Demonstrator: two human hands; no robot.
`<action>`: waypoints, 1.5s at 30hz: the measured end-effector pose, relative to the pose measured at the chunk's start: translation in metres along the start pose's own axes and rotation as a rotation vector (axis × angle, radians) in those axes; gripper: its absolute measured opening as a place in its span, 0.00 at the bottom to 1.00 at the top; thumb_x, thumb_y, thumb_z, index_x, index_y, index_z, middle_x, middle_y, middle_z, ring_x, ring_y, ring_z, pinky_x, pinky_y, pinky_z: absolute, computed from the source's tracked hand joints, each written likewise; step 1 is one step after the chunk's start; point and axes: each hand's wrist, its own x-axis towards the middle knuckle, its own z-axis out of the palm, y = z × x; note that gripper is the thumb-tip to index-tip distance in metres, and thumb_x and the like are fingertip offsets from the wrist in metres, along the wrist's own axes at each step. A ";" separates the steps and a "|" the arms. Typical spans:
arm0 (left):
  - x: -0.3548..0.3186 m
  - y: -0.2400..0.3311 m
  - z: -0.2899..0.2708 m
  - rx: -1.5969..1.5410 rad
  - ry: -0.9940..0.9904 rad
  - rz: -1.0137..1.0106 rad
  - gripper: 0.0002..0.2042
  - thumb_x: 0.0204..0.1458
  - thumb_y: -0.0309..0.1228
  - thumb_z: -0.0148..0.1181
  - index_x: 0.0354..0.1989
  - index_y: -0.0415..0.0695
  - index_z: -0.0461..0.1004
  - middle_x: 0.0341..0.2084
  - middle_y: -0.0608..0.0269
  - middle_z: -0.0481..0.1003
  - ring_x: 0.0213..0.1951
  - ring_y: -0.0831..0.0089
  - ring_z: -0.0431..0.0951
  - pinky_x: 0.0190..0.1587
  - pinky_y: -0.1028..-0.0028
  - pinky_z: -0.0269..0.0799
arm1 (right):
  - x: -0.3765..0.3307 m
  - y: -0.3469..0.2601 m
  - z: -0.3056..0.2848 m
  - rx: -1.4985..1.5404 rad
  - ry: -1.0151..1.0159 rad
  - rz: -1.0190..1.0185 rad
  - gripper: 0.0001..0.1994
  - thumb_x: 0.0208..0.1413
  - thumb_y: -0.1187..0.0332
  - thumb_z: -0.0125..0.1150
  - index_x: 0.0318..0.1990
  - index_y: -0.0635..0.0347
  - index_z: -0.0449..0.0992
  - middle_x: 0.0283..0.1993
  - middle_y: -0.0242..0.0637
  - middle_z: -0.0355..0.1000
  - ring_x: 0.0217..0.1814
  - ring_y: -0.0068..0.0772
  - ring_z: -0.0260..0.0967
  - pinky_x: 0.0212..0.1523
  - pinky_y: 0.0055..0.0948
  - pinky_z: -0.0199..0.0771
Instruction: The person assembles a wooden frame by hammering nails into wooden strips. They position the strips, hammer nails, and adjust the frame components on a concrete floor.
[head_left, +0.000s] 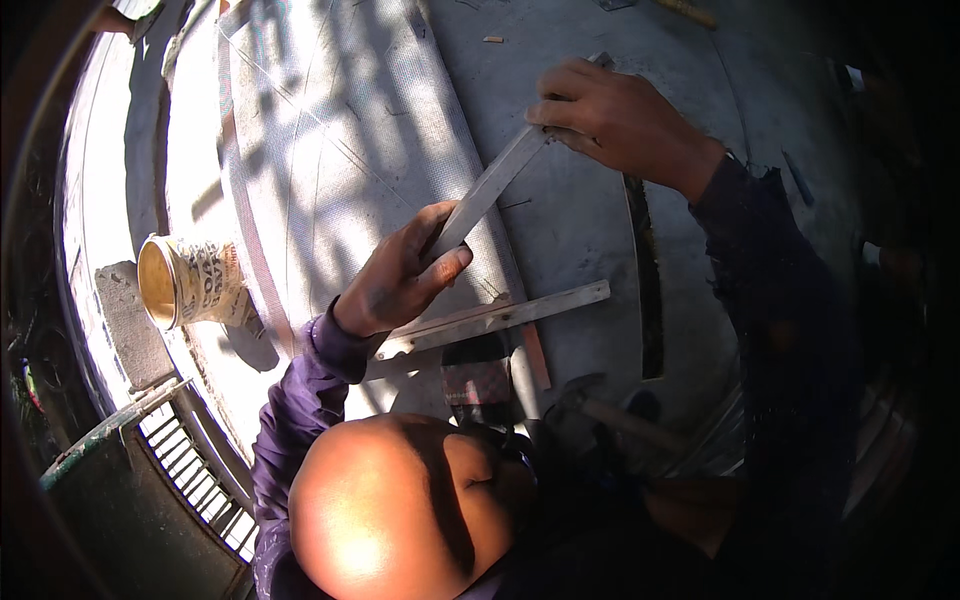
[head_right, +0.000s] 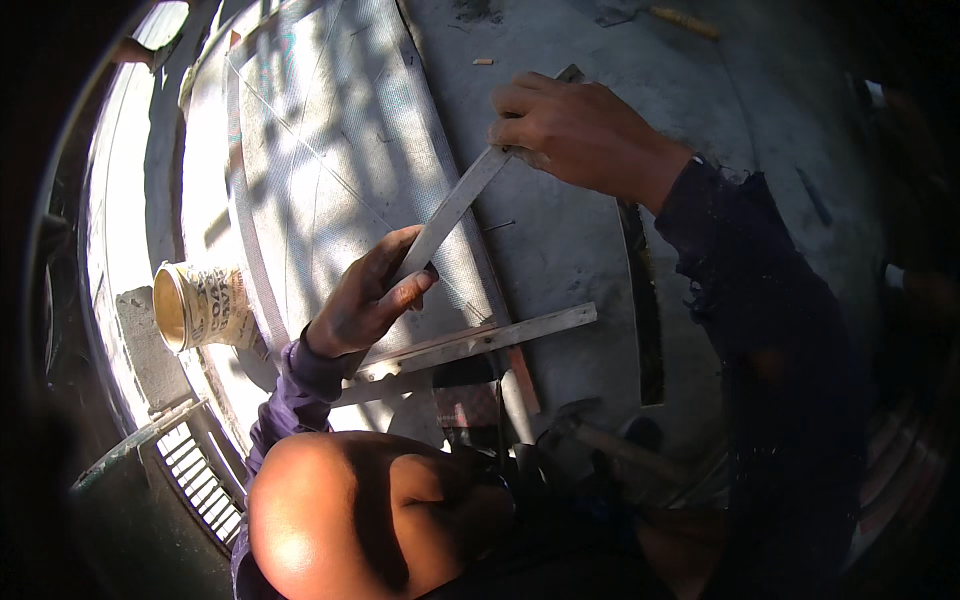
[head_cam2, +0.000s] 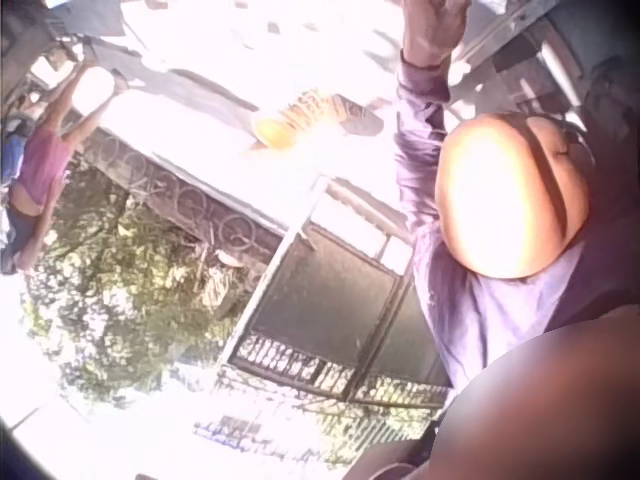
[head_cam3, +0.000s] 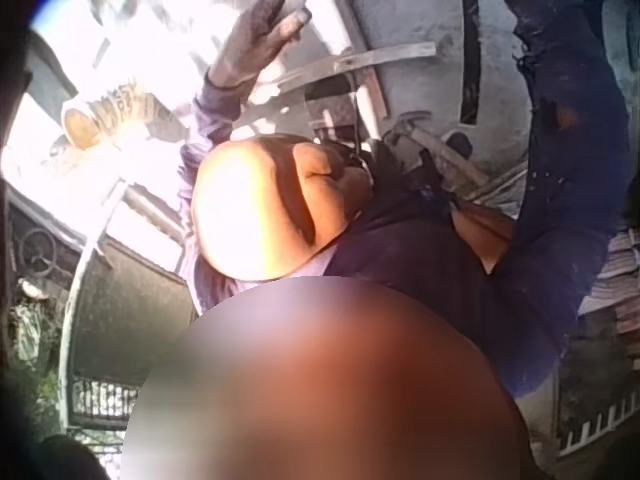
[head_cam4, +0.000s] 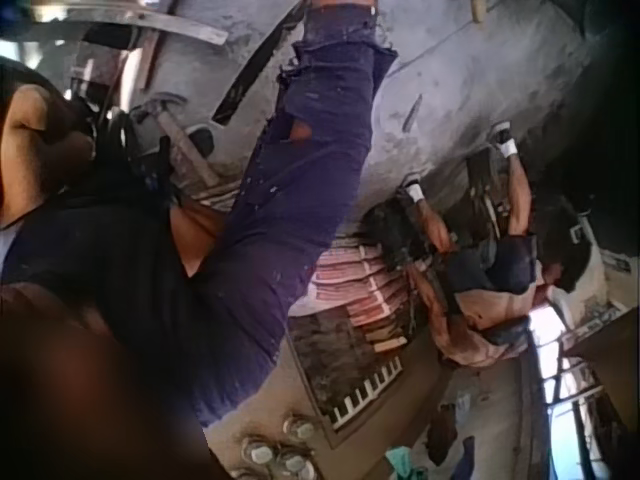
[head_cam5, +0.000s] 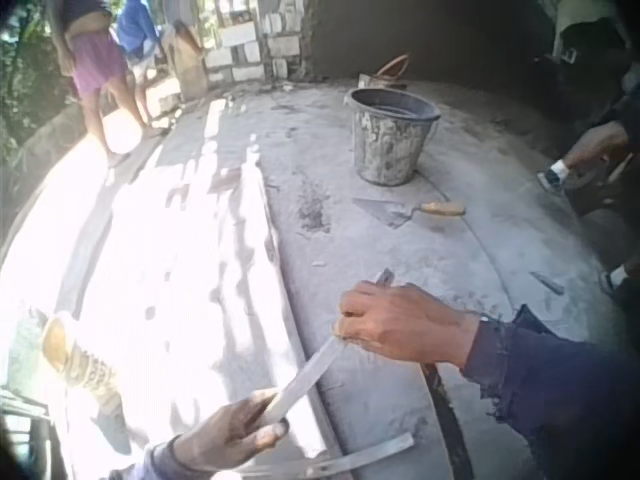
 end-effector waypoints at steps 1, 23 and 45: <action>0.003 -0.017 0.010 -0.218 0.047 -0.047 0.27 0.64 0.38 0.59 0.67 0.37 0.62 0.46 0.53 0.75 0.47 0.64 0.77 0.49 0.67 0.74 | 0.006 -0.003 0.004 0.006 0.059 0.030 0.16 0.54 0.70 0.70 0.51 0.53 0.79 0.46 0.31 0.72 0.51 0.37 0.72 0.45 0.37 0.79; 0.074 -0.098 0.016 0.309 0.537 -0.068 0.14 0.66 0.34 0.51 0.47 0.33 0.72 0.35 0.56 0.77 0.34 0.72 0.78 0.39 0.71 0.75 | -0.087 -0.198 0.128 0.296 0.056 0.805 0.21 0.53 0.64 0.68 0.49 0.63 0.65 0.43 0.48 0.68 0.34 0.55 0.77 0.31 0.46 0.81; 0.071 -0.099 0.003 0.416 0.603 0.008 0.15 0.64 0.29 0.60 0.52 0.28 0.77 0.43 0.53 0.82 0.41 0.74 0.81 0.46 0.74 0.77 | -0.080 -0.201 0.136 0.363 0.049 0.812 0.15 0.53 0.69 0.65 0.41 0.62 0.65 0.40 0.48 0.70 0.33 0.53 0.78 0.30 0.44 0.81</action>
